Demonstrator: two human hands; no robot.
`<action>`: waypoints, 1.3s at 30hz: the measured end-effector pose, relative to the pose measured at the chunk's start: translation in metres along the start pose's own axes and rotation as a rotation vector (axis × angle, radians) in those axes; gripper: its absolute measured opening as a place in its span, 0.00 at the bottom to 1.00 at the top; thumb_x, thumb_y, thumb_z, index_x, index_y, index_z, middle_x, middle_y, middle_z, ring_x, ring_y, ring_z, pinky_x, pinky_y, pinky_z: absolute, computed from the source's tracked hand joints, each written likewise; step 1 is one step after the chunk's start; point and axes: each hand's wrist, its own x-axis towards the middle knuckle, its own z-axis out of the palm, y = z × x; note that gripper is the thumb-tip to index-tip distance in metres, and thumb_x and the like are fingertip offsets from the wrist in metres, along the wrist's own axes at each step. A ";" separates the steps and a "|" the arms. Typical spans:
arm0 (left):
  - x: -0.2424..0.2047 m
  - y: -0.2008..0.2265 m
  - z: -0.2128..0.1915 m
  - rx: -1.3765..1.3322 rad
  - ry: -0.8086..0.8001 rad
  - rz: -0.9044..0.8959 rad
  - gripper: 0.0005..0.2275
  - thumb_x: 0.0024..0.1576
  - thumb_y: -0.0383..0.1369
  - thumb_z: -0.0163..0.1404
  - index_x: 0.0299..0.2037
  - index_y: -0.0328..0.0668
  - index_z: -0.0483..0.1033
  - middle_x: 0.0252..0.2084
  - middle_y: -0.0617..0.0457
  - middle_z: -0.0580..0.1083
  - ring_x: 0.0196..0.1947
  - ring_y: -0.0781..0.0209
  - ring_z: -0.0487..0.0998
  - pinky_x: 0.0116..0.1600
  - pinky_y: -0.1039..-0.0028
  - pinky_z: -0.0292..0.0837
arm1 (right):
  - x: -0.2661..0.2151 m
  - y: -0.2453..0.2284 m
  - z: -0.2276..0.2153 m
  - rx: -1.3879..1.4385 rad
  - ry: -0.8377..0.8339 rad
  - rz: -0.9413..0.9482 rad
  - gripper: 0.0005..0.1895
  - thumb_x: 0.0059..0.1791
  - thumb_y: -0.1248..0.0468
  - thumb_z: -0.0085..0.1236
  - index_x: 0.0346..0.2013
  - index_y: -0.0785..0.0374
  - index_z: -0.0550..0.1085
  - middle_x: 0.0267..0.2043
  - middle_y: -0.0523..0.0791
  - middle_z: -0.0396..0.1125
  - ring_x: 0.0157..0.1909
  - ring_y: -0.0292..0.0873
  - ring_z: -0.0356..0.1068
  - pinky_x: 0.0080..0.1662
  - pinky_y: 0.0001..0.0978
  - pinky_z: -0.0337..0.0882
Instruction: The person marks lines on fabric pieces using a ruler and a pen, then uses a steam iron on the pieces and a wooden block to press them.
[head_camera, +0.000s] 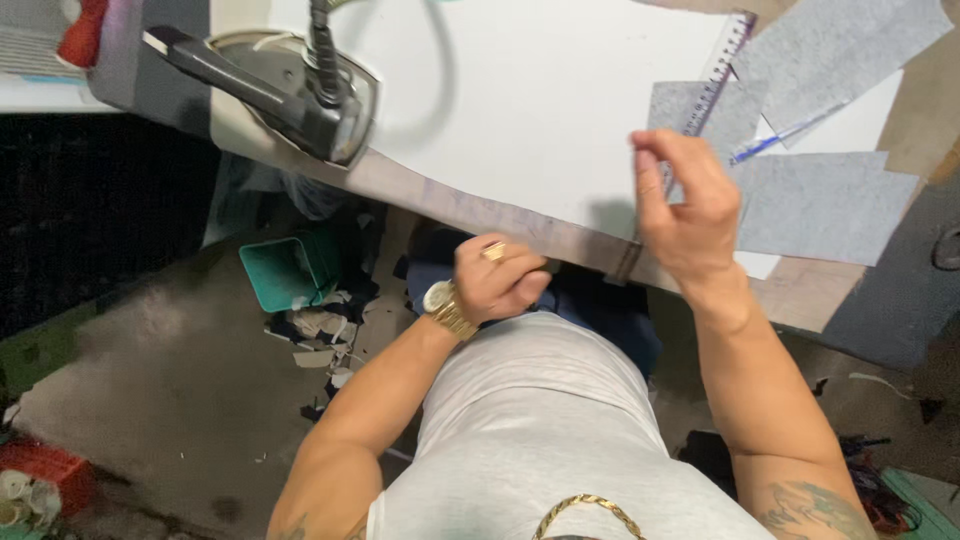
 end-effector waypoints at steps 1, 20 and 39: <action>-0.002 -0.008 -0.031 0.053 0.174 0.008 0.09 0.56 0.38 0.55 0.34 0.44 0.84 0.28 0.55 0.79 0.25 0.57 0.80 0.32 0.67 0.78 | 0.014 -0.023 0.021 0.102 -0.019 -0.031 0.10 0.55 0.79 0.60 0.50 0.72 0.79 0.43 0.54 0.75 0.41 0.56 0.74 0.46 0.46 0.74; 0.256 -0.374 -0.245 0.587 -0.302 -0.445 0.37 0.62 0.68 0.44 0.65 0.44 0.59 0.51 0.28 0.75 0.49 0.20 0.75 0.44 0.39 0.67 | 0.172 -0.176 0.295 -0.062 -0.592 0.210 0.31 0.57 0.45 0.43 0.58 0.71 0.67 0.32 0.55 0.68 0.36 0.65 0.69 0.34 0.58 0.67; 0.351 -0.333 -0.242 0.619 -0.393 0.127 0.20 0.66 0.26 0.62 0.67 0.25 0.75 0.56 0.24 0.78 0.46 0.23 0.77 0.43 0.43 0.72 | 0.155 -0.112 0.147 0.232 0.378 -0.084 0.11 0.57 0.65 0.48 0.31 0.66 0.71 0.26 0.45 0.61 0.26 0.49 0.61 0.32 0.43 0.62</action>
